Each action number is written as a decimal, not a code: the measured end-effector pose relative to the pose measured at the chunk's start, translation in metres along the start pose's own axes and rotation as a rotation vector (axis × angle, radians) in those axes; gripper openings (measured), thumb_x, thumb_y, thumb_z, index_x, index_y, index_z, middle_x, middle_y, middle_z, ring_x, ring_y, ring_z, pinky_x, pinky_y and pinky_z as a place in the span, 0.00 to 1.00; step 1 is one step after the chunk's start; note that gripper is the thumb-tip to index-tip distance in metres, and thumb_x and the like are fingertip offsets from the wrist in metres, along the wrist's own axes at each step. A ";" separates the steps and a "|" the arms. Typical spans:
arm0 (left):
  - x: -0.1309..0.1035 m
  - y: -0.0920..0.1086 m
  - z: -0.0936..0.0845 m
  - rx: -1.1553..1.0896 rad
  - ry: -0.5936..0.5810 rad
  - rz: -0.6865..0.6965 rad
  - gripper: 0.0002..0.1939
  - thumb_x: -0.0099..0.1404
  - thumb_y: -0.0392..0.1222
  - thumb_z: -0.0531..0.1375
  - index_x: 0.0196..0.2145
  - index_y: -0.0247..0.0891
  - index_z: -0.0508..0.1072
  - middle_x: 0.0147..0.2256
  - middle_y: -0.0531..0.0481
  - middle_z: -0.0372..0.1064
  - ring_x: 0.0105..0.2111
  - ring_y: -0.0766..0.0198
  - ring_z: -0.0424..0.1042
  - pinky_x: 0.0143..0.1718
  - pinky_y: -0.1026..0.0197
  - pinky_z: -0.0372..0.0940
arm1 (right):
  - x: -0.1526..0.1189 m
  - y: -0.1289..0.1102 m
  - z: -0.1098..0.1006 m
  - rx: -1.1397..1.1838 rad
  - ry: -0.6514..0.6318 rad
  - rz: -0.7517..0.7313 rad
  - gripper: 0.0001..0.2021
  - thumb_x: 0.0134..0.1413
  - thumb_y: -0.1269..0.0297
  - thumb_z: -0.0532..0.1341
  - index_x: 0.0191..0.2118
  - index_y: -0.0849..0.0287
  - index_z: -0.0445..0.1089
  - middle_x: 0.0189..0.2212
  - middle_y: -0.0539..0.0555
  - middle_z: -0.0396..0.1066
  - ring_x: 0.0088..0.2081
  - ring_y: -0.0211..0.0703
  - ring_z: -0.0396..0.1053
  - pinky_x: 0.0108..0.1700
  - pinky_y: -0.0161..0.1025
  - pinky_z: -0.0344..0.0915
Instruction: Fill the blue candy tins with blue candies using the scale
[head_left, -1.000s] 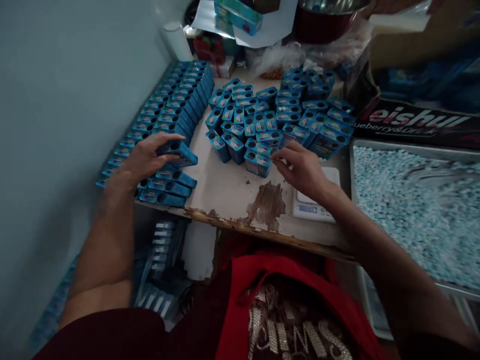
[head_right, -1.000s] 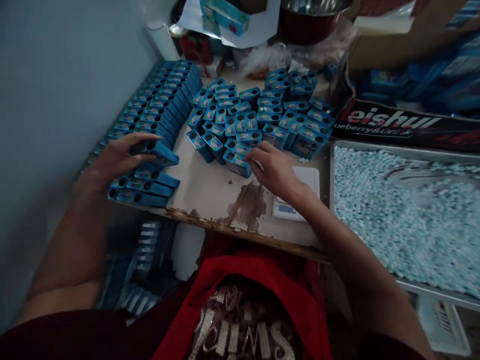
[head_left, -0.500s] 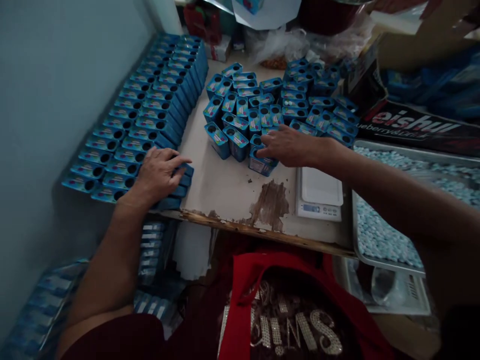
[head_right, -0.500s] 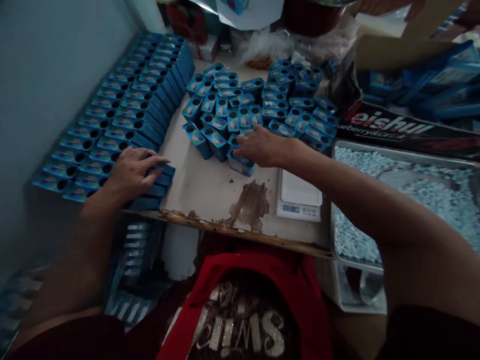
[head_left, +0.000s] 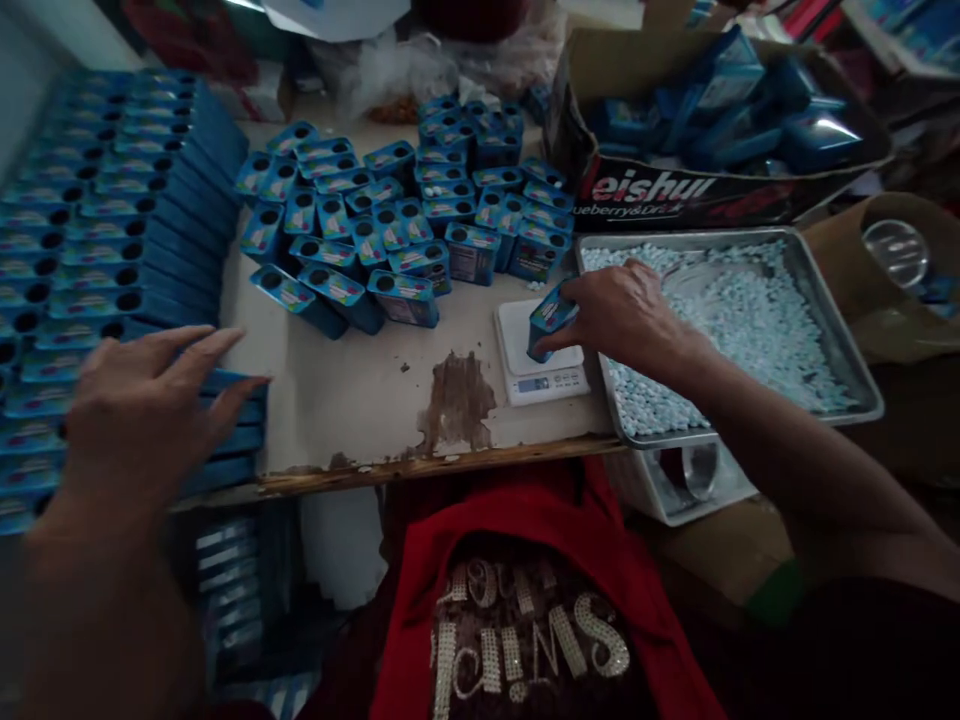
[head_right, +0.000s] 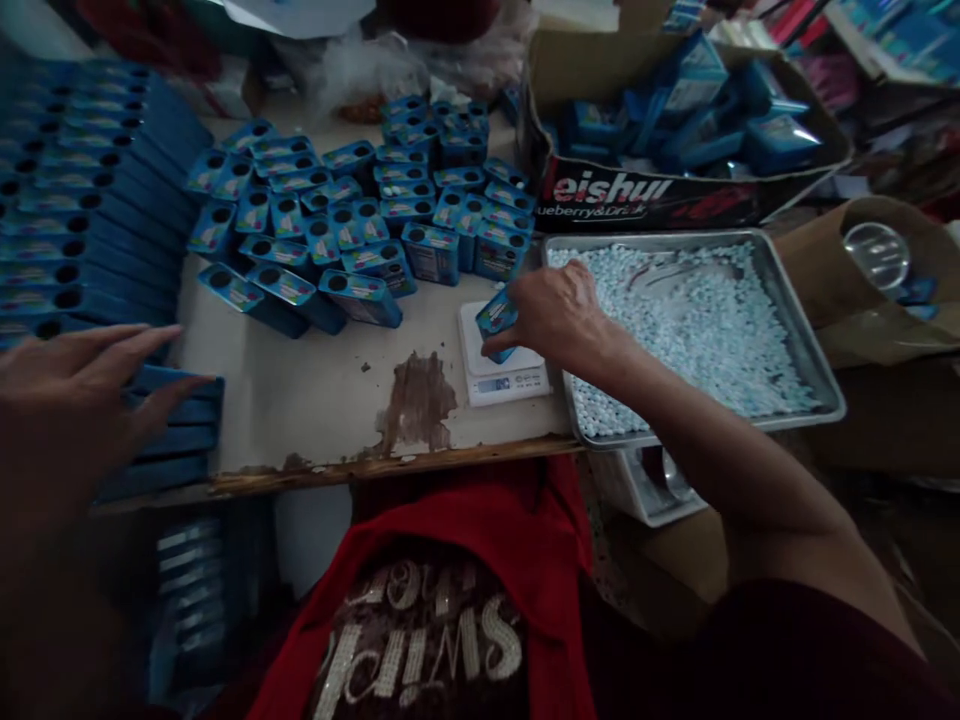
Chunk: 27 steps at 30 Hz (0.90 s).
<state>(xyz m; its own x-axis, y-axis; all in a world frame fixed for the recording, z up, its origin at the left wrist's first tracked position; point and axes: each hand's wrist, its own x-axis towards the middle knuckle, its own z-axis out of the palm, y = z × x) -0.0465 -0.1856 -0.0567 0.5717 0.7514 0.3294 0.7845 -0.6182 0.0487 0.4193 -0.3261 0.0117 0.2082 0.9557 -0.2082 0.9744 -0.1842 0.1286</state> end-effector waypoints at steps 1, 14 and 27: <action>0.006 0.012 0.002 -0.010 -0.011 0.037 0.36 0.90 0.64 0.54 0.67 0.31 0.86 0.64 0.25 0.84 0.64 0.21 0.85 0.74 0.21 0.73 | -0.002 0.003 0.007 0.014 -0.003 0.074 0.32 0.66 0.29 0.80 0.47 0.60 0.91 0.40 0.68 0.85 0.52 0.78 0.81 0.61 0.66 0.68; 0.049 0.170 0.047 -0.287 -0.167 0.338 0.18 0.84 0.43 0.68 0.68 0.51 0.84 0.62 0.41 0.87 0.61 0.36 0.87 0.72 0.29 0.77 | -0.068 0.104 0.072 0.339 0.342 0.205 0.29 0.83 0.31 0.64 0.55 0.52 0.87 0.42 0.62 0.83 0.48 0.68 0.80 0.56 0.60 0.70; 0.065 0.213 0.060 -0.517 -0.138 0.093 0.35 0.78 0.51 0.78 0.76 0.47 0.75 0.66 0.41 0.84 0.64 0.42 0.85 0.71 0.41 0.80 | -0.088 0.170 0.198 0.367 0.194 -0.064 0.21 0.80 0.44 0.59 0.47 0.54 0.82 0.47 0.68 0.81 0.49 0.69 0.77 0.47 0.55 0.71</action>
<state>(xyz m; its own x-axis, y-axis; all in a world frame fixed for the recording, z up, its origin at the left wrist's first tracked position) 0.1720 -0.2542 -0.0813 0.6869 0.6896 0.2294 0.5284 -0.6906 0.4939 0.5834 -0.4868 -0.1406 0.1610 0.9869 -0.0132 0.9575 -0.1594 -0.2403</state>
